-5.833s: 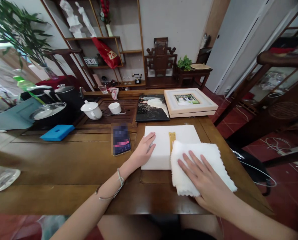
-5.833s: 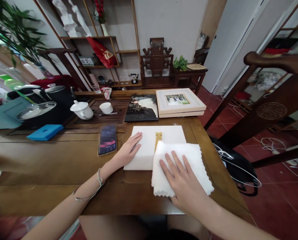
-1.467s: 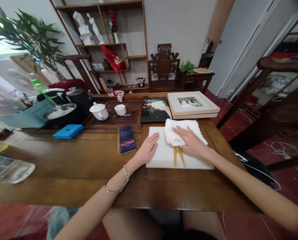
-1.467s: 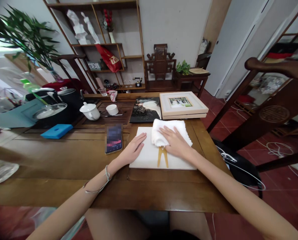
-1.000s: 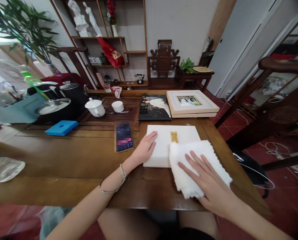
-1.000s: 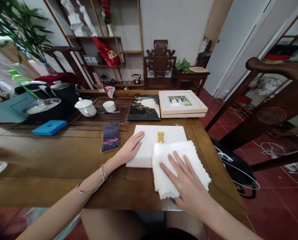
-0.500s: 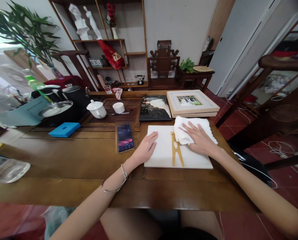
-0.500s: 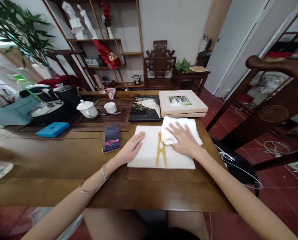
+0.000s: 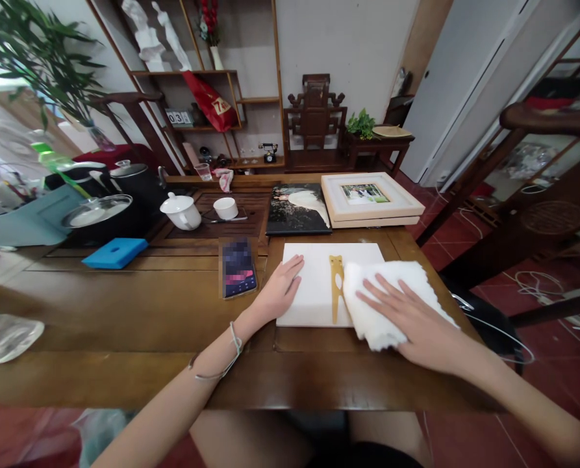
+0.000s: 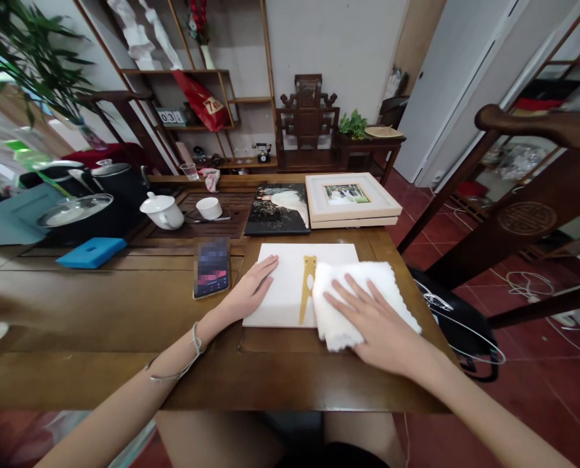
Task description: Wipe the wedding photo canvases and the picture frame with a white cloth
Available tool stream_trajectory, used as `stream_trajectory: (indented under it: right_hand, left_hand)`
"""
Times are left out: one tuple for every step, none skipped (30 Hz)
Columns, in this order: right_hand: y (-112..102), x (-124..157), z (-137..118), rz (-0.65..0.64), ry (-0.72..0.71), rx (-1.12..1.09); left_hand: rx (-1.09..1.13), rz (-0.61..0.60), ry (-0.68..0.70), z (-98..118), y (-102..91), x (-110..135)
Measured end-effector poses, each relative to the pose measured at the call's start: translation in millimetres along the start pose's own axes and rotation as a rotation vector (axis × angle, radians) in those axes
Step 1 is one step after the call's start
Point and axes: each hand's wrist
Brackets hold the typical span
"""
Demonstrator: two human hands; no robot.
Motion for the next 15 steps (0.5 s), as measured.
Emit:
stream_trajectory:
  right_hand:
    - [-1, -15, 11, 0.014, 0.021, -0.008]
    - [-3, -30, 23, 0.021, 0.042, -0.013]
    - [-4, -45, 33, 0.028, 0.069, -0.016]
    - [-6, -59, 42, 0.024, 0.092, -0.018]
    - [-8, -72, 50, 0.022, 0.115, -0.020]
    - [-10, -82, 57, 0.020, 0.135, -0.022]
    - [-12, -91, 62, 0.020, 0.150, -0.024]
    - [-13, -97, 66, 0.026, 0.160, -0.026]
    - [-14, -100, 68, 0.032, 0.165, -0.027]
    - [-14, -100, 69, 0.039, 0.165, -0.024]
    - [-14, -97, 68, 0.044, 0.163, -0.017]
    - [-12, -92, 64, 0.047, 0.159, -0.007]
    - [-10, -83, 58, 0.049, 0.154, 0.006]
    - [-7, -73, 49, 0.049, 0.147, 0.020]
    - [-4, -60, 39, 0.049, 0.138, 0.033]
  left_hand:
    - [0.000, 0.000, 0.003, 0, 0.2, 0]
    - [0.000, 0.001, 0.007, -1, 0.3, 0]
    - [0.001, 0.001, 0.012, -1, 0.5, 0]
    - [0.002, 0.001, 0.016, -2, 0.6, 0]
    - [0.004, 0.003, 0.020, -2, 0.8, 0]
    - [0.005, 0.006, 0.024, -2, 0.9, 0]
    - [0.006, 0.010, 0.027, -3, 0.9, 0]
    - [0.007, 0.012, 0.030, -3, 0.9, 0]
    - [0.008, 0.013, 0.030, -2, 0.9, 0]
    - [0.008, 0.014, 0.030, -2, 0.8, 0]
    - [0.008, 0.014, 0.028, -2, 0.7, -1]
    - [0.008, 0.013, 0.027, -1, 0.6, -1]
    - [0.006, 0.011, 0.024, -1, 0.5, -1]
    - [0.005, 0.009, 0.021, -1, 0.5, -1]
    - [0.003, 0.009, 0.019, -1, 0.5, -1]
Point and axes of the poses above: each hand's wrist, its own x-axis away from the middle knuckle, its own y-axis out of the palm, z = x × y, and after that the axes turned 9 degrees about -z, right-handed
